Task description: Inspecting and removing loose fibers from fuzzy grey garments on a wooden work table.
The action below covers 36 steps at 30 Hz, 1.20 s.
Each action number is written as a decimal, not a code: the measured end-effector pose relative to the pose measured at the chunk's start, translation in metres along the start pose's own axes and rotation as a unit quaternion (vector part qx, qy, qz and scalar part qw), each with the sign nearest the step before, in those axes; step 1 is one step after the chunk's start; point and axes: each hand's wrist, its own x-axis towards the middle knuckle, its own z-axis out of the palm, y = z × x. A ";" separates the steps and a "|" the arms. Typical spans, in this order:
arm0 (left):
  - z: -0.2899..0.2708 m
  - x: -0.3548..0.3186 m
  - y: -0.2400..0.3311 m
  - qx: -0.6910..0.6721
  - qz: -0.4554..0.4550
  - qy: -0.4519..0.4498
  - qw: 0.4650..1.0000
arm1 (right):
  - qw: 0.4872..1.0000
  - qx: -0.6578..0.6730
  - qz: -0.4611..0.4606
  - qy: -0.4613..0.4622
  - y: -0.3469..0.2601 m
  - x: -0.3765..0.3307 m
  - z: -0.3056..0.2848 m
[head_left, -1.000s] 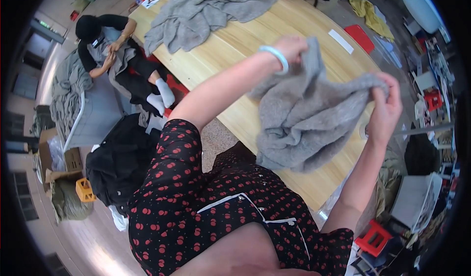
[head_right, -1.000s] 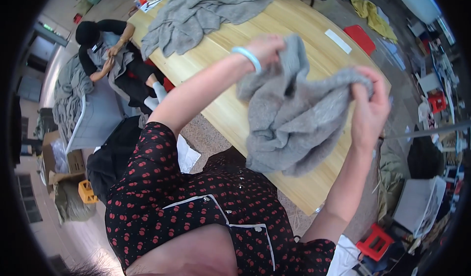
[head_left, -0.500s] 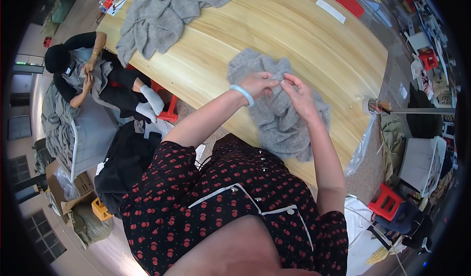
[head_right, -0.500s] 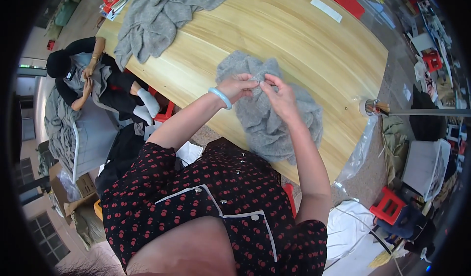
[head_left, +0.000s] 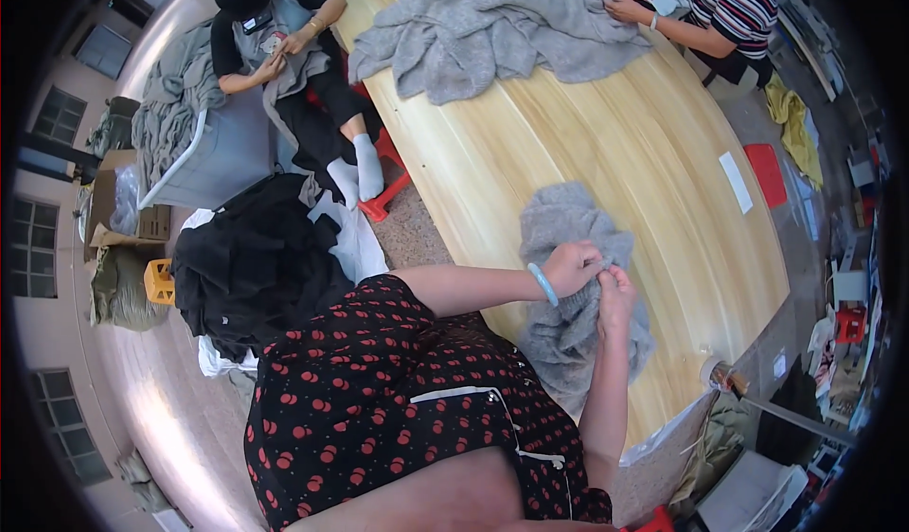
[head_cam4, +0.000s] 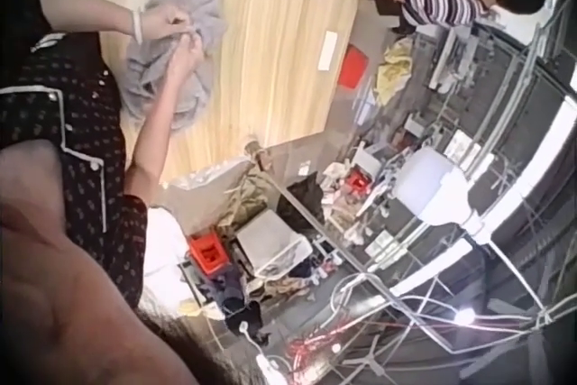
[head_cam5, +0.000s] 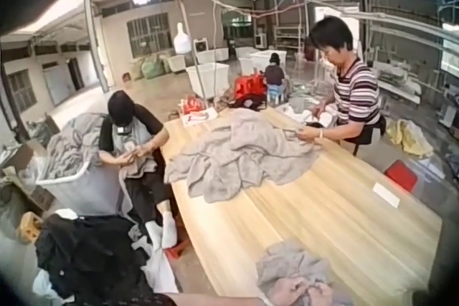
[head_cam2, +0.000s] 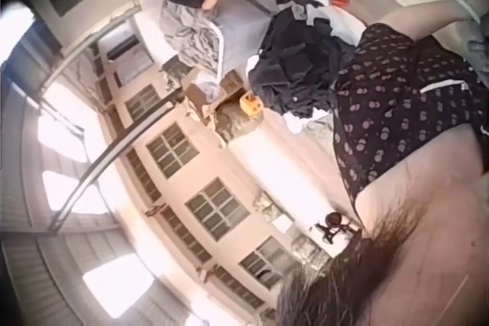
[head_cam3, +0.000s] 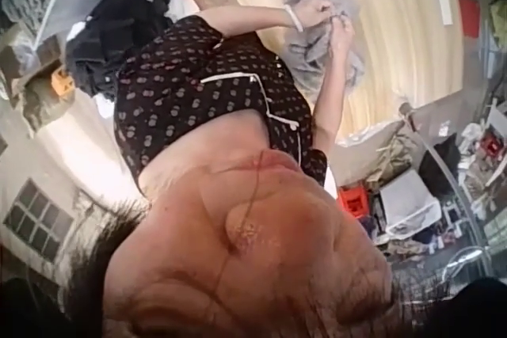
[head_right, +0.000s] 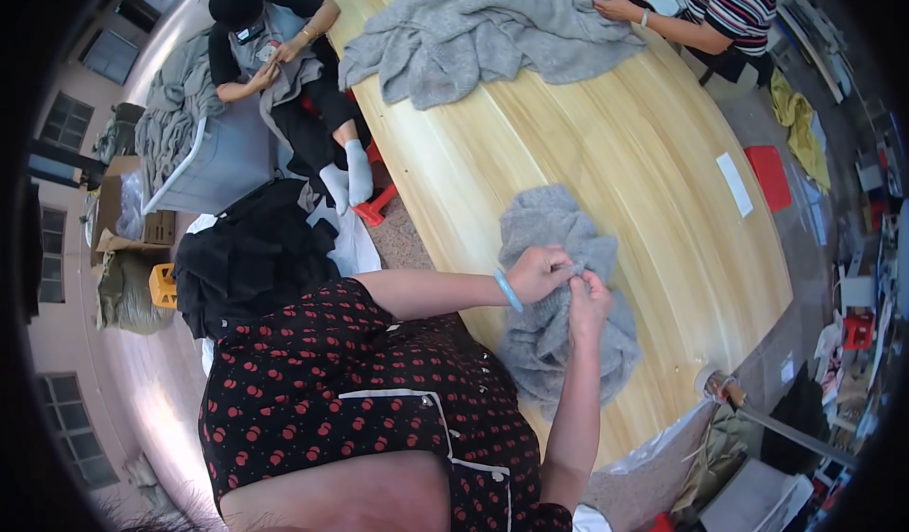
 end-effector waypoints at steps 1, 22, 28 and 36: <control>-0.005 0.002 0.001 0.001 -0.001 0.006 1.000 | 1.000 -0.003 -0.020 0.002 0.002 0.001 0.003; -0.035 -0.022 -0.045 -0.125 -0.334 -0.142 0.923 | 0.911 -0.355 -0.020 -0.207 0.007 0.000 -0.048; -0.042 -0.019 -0.040 -0.207 -0.374 -0.146 0.892 | 0.778 -0.569 -0.221 -0.148 -0.036 0.012 -0.054; -0.069 -0.017 -0.042 -0.135 -0.324 -0.179 0.919 | 0.732 -0.562 -0.377 0.081 -0.127 0.020 -0.080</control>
